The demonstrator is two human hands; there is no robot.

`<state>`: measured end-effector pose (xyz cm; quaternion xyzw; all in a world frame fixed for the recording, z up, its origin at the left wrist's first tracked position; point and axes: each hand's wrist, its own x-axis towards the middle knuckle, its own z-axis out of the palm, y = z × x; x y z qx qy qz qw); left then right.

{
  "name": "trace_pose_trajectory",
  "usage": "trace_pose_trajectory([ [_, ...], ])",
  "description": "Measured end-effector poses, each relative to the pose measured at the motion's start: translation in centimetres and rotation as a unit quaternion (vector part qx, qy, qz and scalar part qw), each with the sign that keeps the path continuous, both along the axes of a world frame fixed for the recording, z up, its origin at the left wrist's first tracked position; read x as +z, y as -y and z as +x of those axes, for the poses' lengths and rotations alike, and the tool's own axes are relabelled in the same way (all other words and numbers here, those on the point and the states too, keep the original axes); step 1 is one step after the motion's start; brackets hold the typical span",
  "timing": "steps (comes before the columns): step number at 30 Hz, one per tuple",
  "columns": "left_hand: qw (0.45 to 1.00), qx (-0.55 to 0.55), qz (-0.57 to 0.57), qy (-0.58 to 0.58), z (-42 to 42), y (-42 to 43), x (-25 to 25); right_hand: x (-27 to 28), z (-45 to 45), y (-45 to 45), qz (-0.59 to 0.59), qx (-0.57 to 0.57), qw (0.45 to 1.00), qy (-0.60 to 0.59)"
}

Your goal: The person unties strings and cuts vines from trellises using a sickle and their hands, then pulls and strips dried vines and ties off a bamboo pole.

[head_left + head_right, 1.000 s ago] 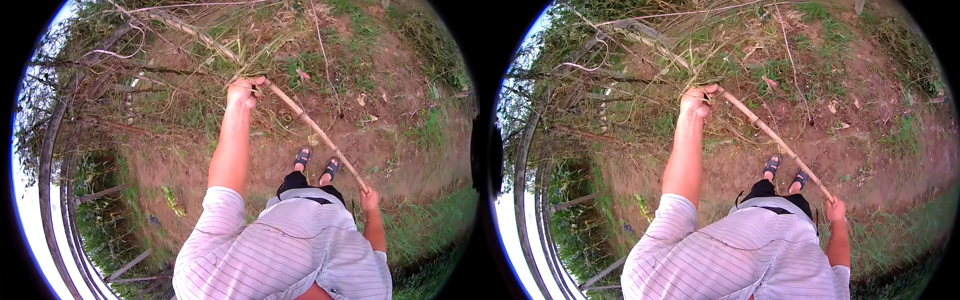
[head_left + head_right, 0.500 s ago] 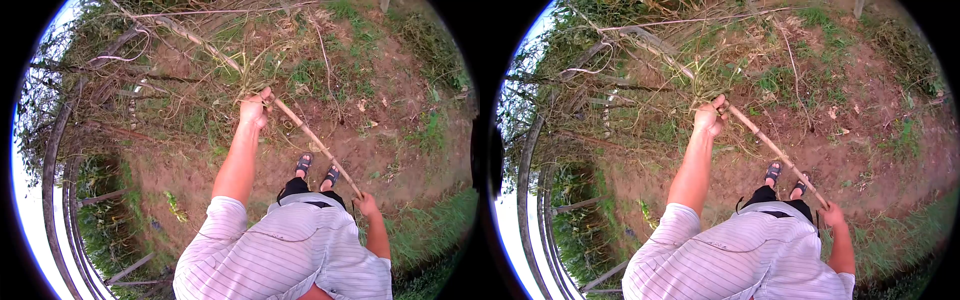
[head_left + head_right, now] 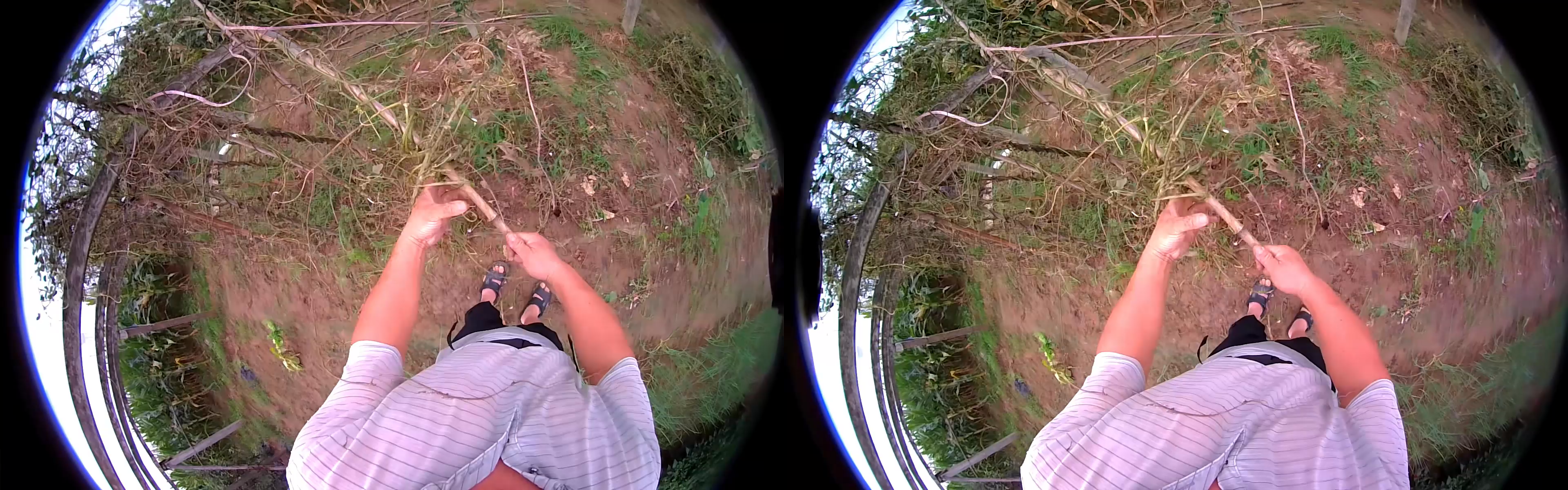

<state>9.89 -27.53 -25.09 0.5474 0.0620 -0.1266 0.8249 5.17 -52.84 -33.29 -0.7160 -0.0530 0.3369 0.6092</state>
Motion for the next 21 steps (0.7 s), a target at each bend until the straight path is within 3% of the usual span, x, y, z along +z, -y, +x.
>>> trace_pose_trajectory([
  [1, 0.994, -0.077, 0.071, 0.026, -0.3, 0.6, -0.8, 0.7, -0.3, 0.0, -0.003, 0.003, 1.000, -0.001],
  [2, 0.994, -0.075, 0.068, 0.028, -0.4, 1.5, -1.9, 1.3, -0.3, 0.0, -0.045, -0.007, 0.998, 0.049],
  [5, 1.000, -0.009, 0.021, 0.009, 0.4, 3.8, -2.7, 2.6, -0.9, -0.6, -0.133, -0.035, 0.980, 0.144],
  [7, 0.995, 0.098, -0.020, -0.025, 2.2, 4.6, -2.1, 2.9, -1.5, -0.8, -0.178, -0.052, 0.965, 0.186],
  [9, 0.988, 0.153, -0.014, -0.001, 3.8, 4.7, -2.0, 2.3, -2.2, -1.2, -0.229, -0.093, 0.929, 0.274],
  [11, 0.976, 0.188, 0.110, -0.007, 5.0, 3.7, -2.9, 1.3, -2.6, -1.3, -0.249, -0.104, 0.920, 0.286],
  [13, 0.971, 0.207, 0.119, -0.018, 5.9, 3.2, -2.9, 0.6, -3.1, -1.4, -0.294, -0.135, 0.895, 0.306],
  [15, 0.967, 0.222, 0.107, 0.071, 6.1, 3.0, -3.2, 0.3, -3.2, -1.4, -0.303, -0.138, 0.893, 0.303],
  [17, 0.952, 0.269, 0.106, 0.101, 7.0, 3.2, 0.5, -0.6, -4.3, -1.0, -0.312, -0.142, 0.890, 0.300],
  [19, 0.923, 0.372, -0.083, 0.058, 10.1, -0.2, 4.3, -3.4, -6.9, 0.5, -0.332, -0.117, 0.884, 0.307],
  [21, 0.962, 0.268, 0.049, 0.011, 9.7, -0.6, 6.2, -4.2, -6.9, 1.6, -0.314, -0.119, 0.889, 0.311],
])
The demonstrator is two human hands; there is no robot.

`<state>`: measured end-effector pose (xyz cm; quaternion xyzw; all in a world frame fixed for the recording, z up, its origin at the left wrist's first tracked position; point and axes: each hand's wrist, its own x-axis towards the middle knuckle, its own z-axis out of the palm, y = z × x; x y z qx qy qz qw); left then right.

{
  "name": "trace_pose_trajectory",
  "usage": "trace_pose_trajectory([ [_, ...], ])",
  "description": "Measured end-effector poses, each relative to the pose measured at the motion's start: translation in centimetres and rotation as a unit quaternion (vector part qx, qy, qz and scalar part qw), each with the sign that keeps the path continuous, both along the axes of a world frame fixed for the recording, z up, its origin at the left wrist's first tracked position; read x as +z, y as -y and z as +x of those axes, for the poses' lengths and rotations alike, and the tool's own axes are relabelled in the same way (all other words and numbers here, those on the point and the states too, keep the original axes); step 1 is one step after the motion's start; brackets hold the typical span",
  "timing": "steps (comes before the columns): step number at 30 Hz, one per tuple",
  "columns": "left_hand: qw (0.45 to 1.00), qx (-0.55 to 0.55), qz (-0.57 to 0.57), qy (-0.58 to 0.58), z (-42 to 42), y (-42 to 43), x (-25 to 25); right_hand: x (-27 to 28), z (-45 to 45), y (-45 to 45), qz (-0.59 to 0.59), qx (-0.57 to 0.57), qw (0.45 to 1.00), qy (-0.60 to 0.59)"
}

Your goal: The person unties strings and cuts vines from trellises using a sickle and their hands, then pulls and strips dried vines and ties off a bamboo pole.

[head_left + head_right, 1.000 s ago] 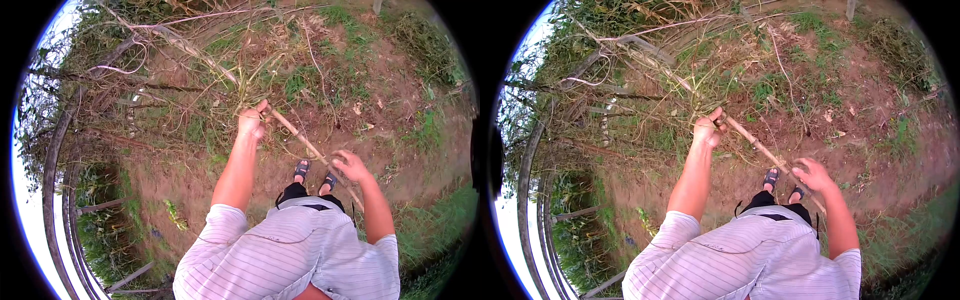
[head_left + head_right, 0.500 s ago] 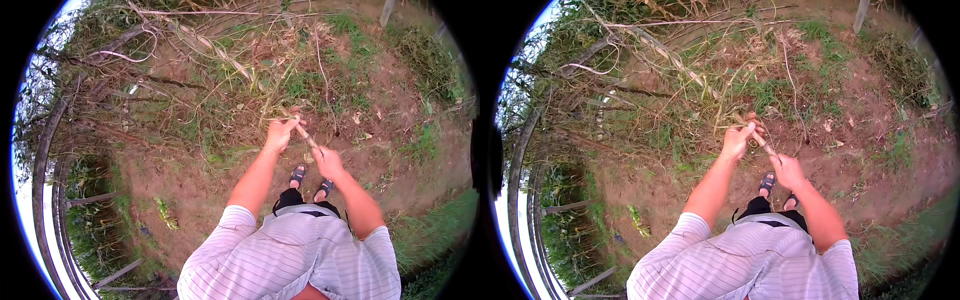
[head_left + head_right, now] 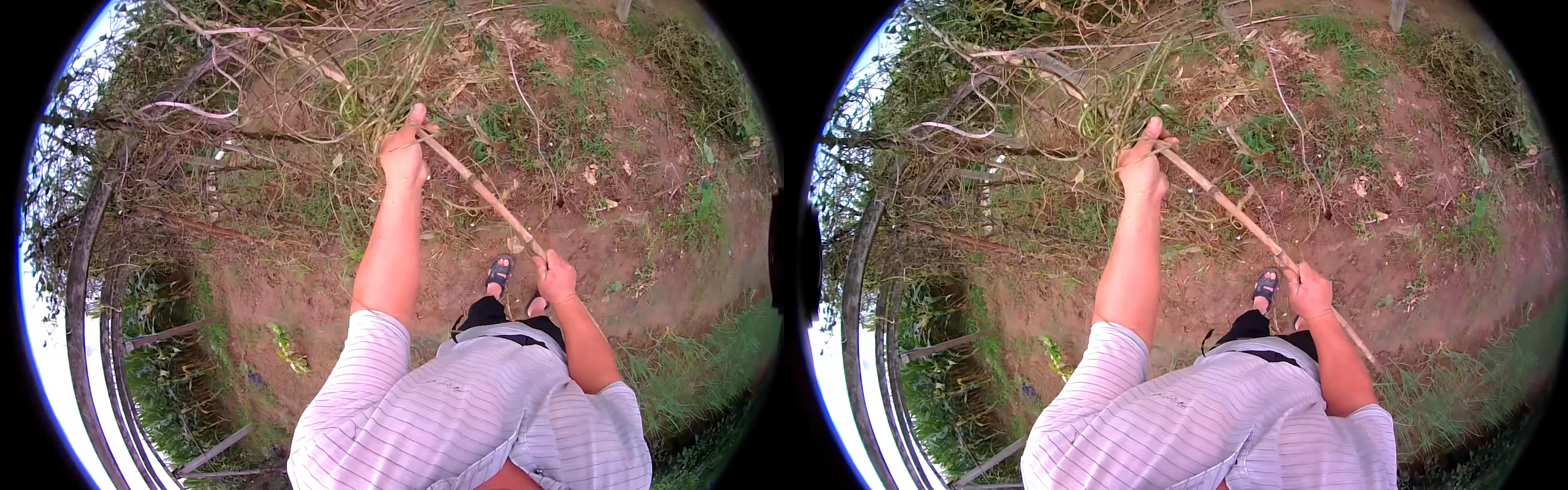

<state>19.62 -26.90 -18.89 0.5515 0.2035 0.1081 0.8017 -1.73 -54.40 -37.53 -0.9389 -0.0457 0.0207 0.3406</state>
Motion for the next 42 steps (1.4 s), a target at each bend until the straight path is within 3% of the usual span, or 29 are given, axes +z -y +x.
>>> trace_pose_trajectory([
  [4, 1.000, 0.012, 0.005, 0.028, 0.1, -0.1, -0.7, 0.5, 0.3, 2.0, 0.001, -0.006, 1.000, 0.002],
  [6, 0.996, 0.055, -0.014, 0.068, 0.3, 2.4, 1.2, 0.6, 0.3, 2.2, 0.037, 0.002, 0.999, 0.020],
  [8, 0.978, 0.111, -0.150, 0.090, 2.3, -0.3, 4.4, -0.2, -2.0, 4.1, 0.061, 0.020, 0.998, -0.019],
  [9, 0.984, 0.106, -0.118, 0.077, 4.0, -3.2, 6.6, -0.8, -3.7, 5.7, 0.073, 0.039, 0.995, -0.052],
  [10, 0.992, 0.016, -0.080, 0.098, 4.5, -3.9, 5.6, -0.9, -3.6, 6.0, 0.092, 0.017, 0.995, -0.042],
  [12, 0.999, 0.014, -0.008, 0.034, 4.0, -3.9, 5.1, -0.7, -6.3, 7.0, 0.117, 0.001, 0.992, -0.045],
  [13, 0.995, 0.033, -0.059, 0.074, 4.1, -3.2, 5.0, -0.3, -4.9, 7.6, 0.088, -0.002, 0.995, -0.045],
  [16, 0.996, 0.043, -0.074, 0.040, 3.7, -1.5, 5.9, -0.5, -4.6, 9.8, 0.044, 0.003, 0.998, -0.042],
  [18, 0.993, 0.035, -0.082, 0.075, 4.0, -1.2, 5.6, -0.8, -4.2, 10.5, 0.034, -0.002, 0.999, -0.016],
  [22, 0.971, -0.004, -0.220, 0.096, 2.1, -1.1, 5.4, -0.9, -4.6, 10.6, 0.009, -0.026, 0.999, 0.019],
  [25, 0.946, -0.066, -0.271, 0.164, 0.6, -0.2, 3.4, -1.6, -4.0, 11.2, -0.008, -0.017, 1.000, -0.019],
  [27, 0.931, -0.075, -0.303, 0.189, -0.9, 0.9, 3.0, -1.5, -3.4, 11.7, -0.010, -0.012, 0.991, -0.133],
  [28, 0.911, -0.115, -0.326, 0.223, -0.7, 0.1, 0.0, -1.6, -2.5, 11.2, -0.011, -0.010, 0.992, -0.122],
  [30, 0.890, -0.166, -0.342, 0.253, -1.8, 0.2, -1.0, -0.6, -1.6, 8.6, 0.131, 0.025, 0.984, -0.118],
  [32, 0.875, -0.176, -0.363, 0.267, -2.2, 0.0, -2.2, 1.5, -1.2, 5.4, 0.261, -0.011, 0.951, -0.166],
  [34, 0.874, -0.172, -0.376, 0.257, -2.7, 0.1, -2.4, 2.7, -1.5, 4.4, 0.319, -0.028, 0.923, -0.216],
  [36, 0.913, -0.119, -0.333, 0.203, -3.4, 1.2, -0.4, 4.6, -2.3, 4.9, 0.281, -0.005, 0.942, -0.183],
  [40, 0.963, -0.046, -0.237, 0.118, -1.3, 2.0, 1.4, 1.0, -2.4, 8.1, 0.248, 0.033, 0.964, -0.090],
  [42, 0.975, -0.032, -0.192, 0.108, 0.0, 1.7, 2.6, 3.8, -1.8, 9.4, 0.371, 0.039, 0.866, -0.333],
])
